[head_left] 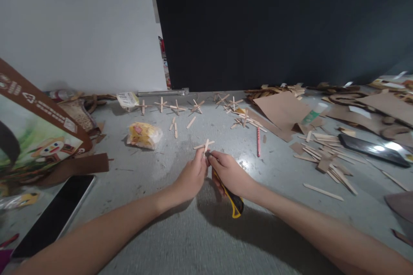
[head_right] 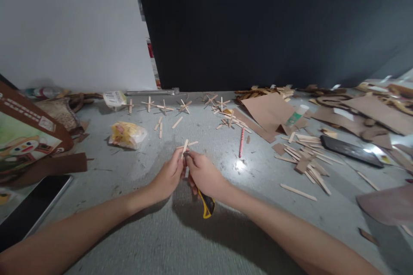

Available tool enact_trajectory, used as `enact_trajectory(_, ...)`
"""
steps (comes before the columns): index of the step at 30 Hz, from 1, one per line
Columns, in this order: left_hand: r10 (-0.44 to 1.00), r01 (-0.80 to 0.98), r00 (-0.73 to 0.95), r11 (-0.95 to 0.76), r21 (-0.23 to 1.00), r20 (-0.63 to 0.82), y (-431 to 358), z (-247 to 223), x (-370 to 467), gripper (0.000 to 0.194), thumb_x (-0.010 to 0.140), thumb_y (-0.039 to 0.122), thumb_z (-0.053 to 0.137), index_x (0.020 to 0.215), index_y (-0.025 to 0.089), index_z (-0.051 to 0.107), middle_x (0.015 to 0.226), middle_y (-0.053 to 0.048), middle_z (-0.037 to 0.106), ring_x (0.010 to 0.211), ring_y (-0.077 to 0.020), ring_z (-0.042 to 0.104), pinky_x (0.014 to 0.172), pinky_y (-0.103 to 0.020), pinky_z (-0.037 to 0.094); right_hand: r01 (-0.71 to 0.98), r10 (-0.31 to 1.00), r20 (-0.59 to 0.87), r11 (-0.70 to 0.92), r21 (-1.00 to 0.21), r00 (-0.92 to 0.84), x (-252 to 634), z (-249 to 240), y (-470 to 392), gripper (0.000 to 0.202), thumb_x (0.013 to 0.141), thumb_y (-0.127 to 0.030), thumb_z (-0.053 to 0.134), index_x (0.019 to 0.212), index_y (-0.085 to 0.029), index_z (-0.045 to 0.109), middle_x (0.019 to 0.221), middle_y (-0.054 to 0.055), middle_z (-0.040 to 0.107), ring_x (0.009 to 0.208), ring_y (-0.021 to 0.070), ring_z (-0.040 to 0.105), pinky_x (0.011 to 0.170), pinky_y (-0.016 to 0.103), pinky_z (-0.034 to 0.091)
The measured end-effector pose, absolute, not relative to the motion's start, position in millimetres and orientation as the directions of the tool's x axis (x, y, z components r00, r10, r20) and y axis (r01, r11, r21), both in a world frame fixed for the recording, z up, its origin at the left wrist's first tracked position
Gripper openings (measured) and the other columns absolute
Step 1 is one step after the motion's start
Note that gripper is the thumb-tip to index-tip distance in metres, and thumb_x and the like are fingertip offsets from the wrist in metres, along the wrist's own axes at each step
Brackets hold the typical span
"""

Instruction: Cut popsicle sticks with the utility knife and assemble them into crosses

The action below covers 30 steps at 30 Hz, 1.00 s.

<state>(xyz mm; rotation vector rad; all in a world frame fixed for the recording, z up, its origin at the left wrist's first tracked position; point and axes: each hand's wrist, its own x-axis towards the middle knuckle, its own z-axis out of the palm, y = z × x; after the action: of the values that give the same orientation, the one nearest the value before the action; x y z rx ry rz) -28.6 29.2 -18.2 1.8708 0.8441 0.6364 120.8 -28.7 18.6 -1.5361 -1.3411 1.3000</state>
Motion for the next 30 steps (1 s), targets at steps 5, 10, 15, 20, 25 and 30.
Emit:
enact_trajectory(5, 0.813, 0.231, 0.581, -0.221, 0.948, 0.048, 30.8, -18.6, -27.4, 0.043, 0.108, 0.053, 0.032, 0.117, 0.019, 0.058, 0.059, 0.007, 0.045, 0.05, -0.013, 0.045, 0.052, -0.024, 0.034, 0.257, 0.983, -0.175, -0.156, -0.954, -0.051, 121.8, 10.1, -26.8, 0.026, 0.103, -0.05, 0.039, 0.095, -0.026, 0.047, 0.046, -0.012, 0.048, 0.031, 0.0124, 0.047, 0.032, 0.021, 0.039)
enact_trajectory(10, 0.831, 0.229, 0.55, -0.247, 0.942, 0.084, 32.7, -20.4, -27.1, 0.047, 0.108, 0.053, 0.03, 0.123, 0.019, 0.06, 0.061, 0.006, 0.049, 0.049, -0.0128, 0.046, 0.051, -0.025, 0.034, 0.179, 0.989, -0.138, -0.126, -0.976, -0.056, 117.1, -3.1, -28.8, 0.035, 0.101, -0.06, 0.041, 0.092, -0.027, 0.044, 0.047, -0.012, 0.048, 0.032, 0.0117, 0.047, 0.032, 0.021, 0.039)
enact_trajectory(15, 0.847, 0.281, 0.524, -0.277, 0.919, 0.095, 35.8, -25.9, -26.8, 0.04, 0.108, 0.043, 0.035, 0.129, 0.019, 0.058, 0.068, 0.003, 0.056, 0.06, -0.0149, 0.053, 0.057, -0.025, 0.038, 0.058, 0.988, -0.151, -0.15, -0.987, -0.022, 111.1, -11.6, -32.0, 0.04, 0.097, -0.067, 0.046, 0.091, -0.027, 0.042, 0.05, -0.012, 0.049, 0.034, 0.0124, 0.05, 0.033, 0.023, 0.041)
enact_trajectory(20, 0.834, 0.35, 0.542, -0.334, 0.875, 0.101, 35.1, -25.3, -28.0, 0.037, 0.108, 0.037, 0.032, 0.129, 0.018, 0.056, 0.07, 0.002, 0.058, 0.063, -0.0162, 0.056, 0.06, -0.028, 0.039, -0.033, 0.986, -0.164, -0.166, -0.986, -0.033, 112.0, -13.0, -32.3, 0.041, 0.094, -0.068, 0.048, 0.089, -0.028, 0.042, 0.048, -0.011, 0.051, 0.035, 0.0135, 0.051, 0.034, 0.024, 0.043)
enact_trajectory(25, 0.818, 0.363, 0.567, -0.357, 0.861, 0.101, 33.6, -22.3, -29.8, 0.038, 0.107, 0.034, 0.032, 0.135, 0.018, 0.053, 0.074, 0.001, 0.06, 0.067, -0.017, 0.058, 0.064, -0.029, 0.041, -0.039, 0.99, -0.131, -0.133, -0.99, -0.052, 114.6, -16.4, -32.2, 0.042, 0.093, -0.068, 0.053, 0.088, -0.027, 0.044, 0.049, -0.01, 0.053, 0.037, 0.0133, 0.052, 0.037, 0.025, 0.046)
enact_trajectory(30, 0.83, 0.286, 0.556, -0.249, 0.925, 0.052, 34.8, -22.7, -28.9, 0.038, 0.107, 0.037, 0.035, 0.137, 0.019, 0.049, 0.073, 0.004, 0.056, 0.056, -0.0127, 0.05, 0.057, -0.026, 0.038, -0.061, 0.983, -0.147, -0.154, -0.986, -0.109, 122.6, -18.0, -29.8, 0.049, 0.091, -0.074, 0.055, 0.091, -0.026, 0.047, 0.051, -0.01, 0.054, 0.039, 0.0133, 0.054, 0.039, 0.024, 0.045)
